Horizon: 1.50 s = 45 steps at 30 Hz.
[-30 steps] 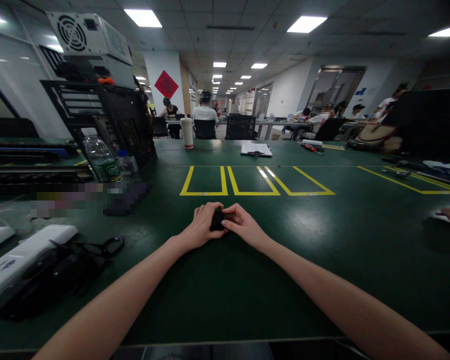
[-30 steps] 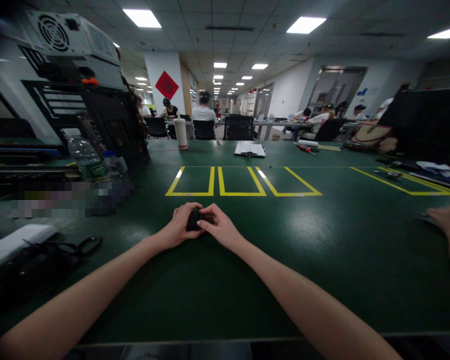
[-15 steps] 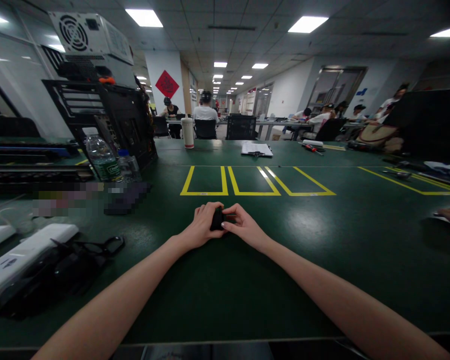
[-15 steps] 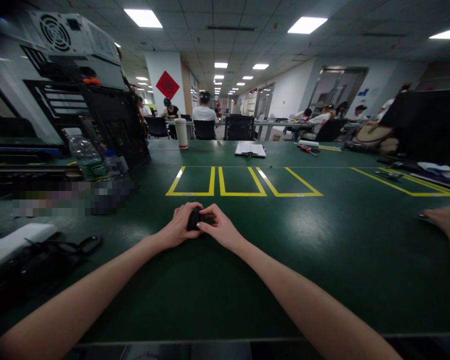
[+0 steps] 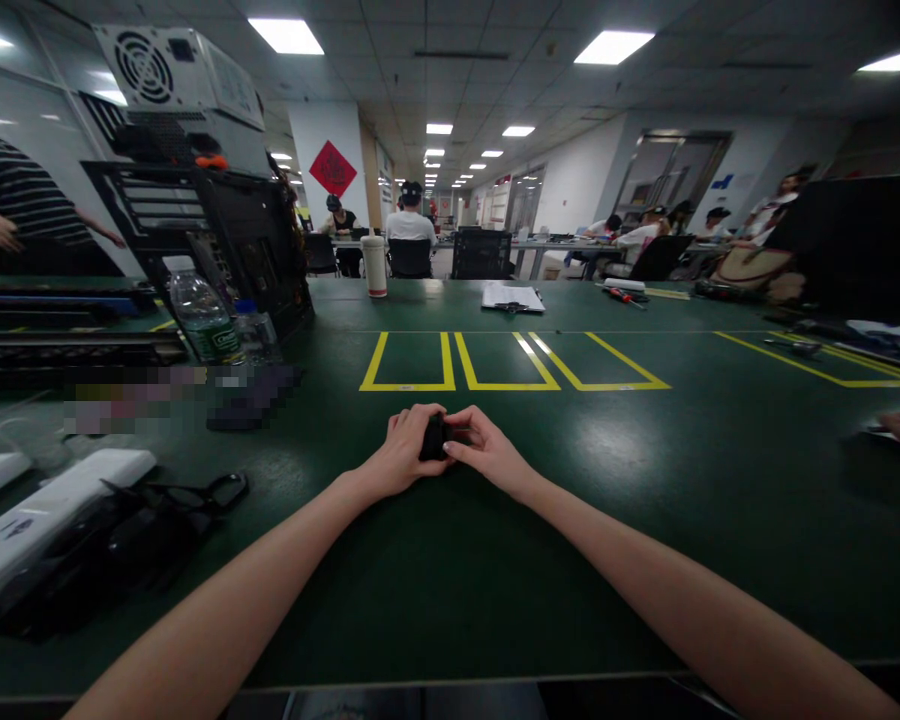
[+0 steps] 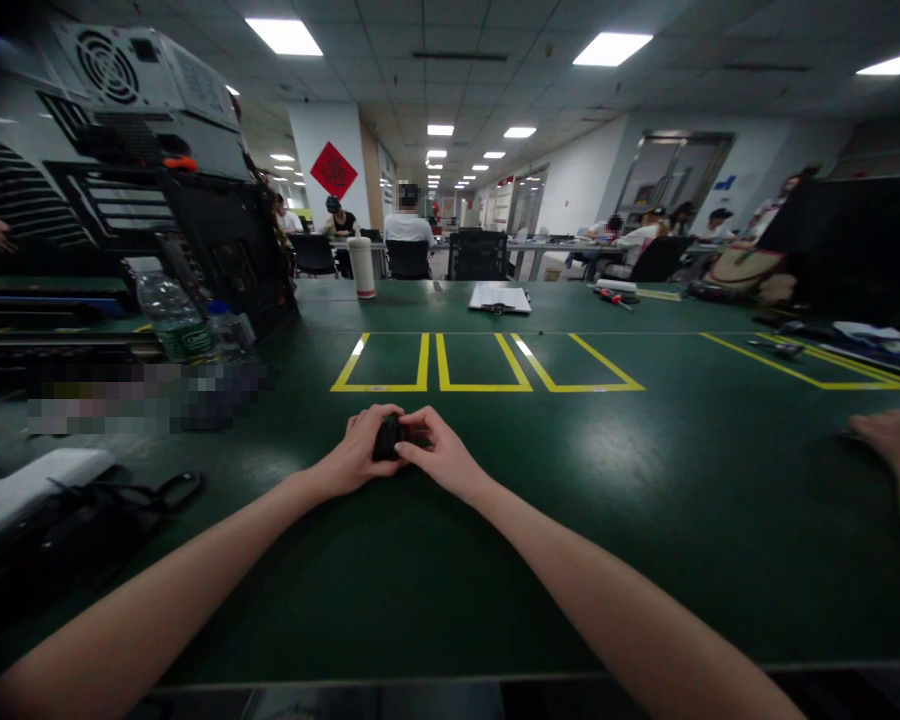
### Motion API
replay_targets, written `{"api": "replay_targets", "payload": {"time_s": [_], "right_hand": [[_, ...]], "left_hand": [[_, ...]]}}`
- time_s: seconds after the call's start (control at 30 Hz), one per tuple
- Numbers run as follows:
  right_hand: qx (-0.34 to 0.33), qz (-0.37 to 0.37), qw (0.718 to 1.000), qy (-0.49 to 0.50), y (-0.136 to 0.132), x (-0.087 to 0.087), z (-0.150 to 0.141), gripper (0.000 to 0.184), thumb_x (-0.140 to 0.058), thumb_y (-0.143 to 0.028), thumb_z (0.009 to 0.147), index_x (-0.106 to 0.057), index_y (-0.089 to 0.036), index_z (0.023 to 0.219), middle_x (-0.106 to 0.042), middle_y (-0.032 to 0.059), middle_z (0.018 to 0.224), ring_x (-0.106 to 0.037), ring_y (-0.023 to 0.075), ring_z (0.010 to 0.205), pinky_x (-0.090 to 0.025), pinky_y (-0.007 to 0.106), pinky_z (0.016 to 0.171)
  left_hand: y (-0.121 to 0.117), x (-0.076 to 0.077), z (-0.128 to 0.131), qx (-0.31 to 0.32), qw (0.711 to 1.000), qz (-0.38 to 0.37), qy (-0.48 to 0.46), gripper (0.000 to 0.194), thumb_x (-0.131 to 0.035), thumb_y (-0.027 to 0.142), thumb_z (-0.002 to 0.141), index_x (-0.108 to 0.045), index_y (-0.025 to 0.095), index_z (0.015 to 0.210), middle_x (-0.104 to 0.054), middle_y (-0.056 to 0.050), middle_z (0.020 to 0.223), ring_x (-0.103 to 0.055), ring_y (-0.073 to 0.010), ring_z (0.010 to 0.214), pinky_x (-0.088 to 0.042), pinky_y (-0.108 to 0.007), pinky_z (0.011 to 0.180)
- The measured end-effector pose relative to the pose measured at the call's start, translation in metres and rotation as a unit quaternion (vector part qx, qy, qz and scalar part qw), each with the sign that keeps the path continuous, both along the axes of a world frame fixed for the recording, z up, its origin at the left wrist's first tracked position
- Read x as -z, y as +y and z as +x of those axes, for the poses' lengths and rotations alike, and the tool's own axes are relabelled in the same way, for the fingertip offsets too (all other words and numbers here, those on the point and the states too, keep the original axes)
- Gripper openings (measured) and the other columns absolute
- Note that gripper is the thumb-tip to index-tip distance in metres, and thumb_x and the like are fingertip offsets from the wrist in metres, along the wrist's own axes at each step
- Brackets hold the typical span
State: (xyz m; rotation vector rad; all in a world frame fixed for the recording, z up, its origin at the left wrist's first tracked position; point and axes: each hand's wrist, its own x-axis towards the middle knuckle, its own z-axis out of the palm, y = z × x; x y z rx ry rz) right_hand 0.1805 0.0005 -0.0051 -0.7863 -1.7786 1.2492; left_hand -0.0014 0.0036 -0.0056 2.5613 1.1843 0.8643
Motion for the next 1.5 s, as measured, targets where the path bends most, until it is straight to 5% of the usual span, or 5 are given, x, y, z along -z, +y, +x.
{"api": "replay_targets", "payload": {"time_s": [0.33,0.7,1.5], "right_hand": [[0.014,-0.006,1.000,-0.011,0.002,0.002,0.000,0.032,-0.059,-0.020,0.078,-0.048,-0.024,0.108,-0.051,0.0041,0.113,-0.049,0.0212,0.110,-0.040,0.044,0.095],[-0.007,-0.013,0.999,0.030,0.003,0.006,-0.003,0.022,-0.058,-0.020,0.078,-0.049,-0.023,0.099,-0.052,0.0021,0.104,-0.056,0.0184,0.099,-0.049,0.037,0.083],[-0.001,0.001,1.000,0.012,0.003,0.006,-0.002,0.032,-0.057,-0.017,0.078,-0.048,-0.025,0.107,-0.052,0.0029,0.108,-0.051,0.0190,0.106,-0.044,0.039,0.091]], "left_hand": [[-0.004,-0.007,-0.001,0.013,1.000,-0.021,0.005,0.050,-0.059,0.030,0.076,-0.032,0.023,0.118,-0.045,-0.007,0.111,-0.046,-0.0246,0.097,-0.034,-0.040,0.087],[0.001,0.001,0.000,0.004,1.000,0.000,0.004,0.052,-0.061,0.029,0.074,-0.032,0.023,0.117,-0.045,-0.007,0.110,-0.047,-0.0243,0.094,-0.035,-0.039,0.084],[-0.004,-0.008,0.000,0.009,1.000,-0.022,0.004,0.050,-0.059,0.029,0.075,-0.032,0.024,0.117,-0.046,-0.007,0.110,-0.047,-0.0252,0.096,-0.035,-0.041,0.085]]}}
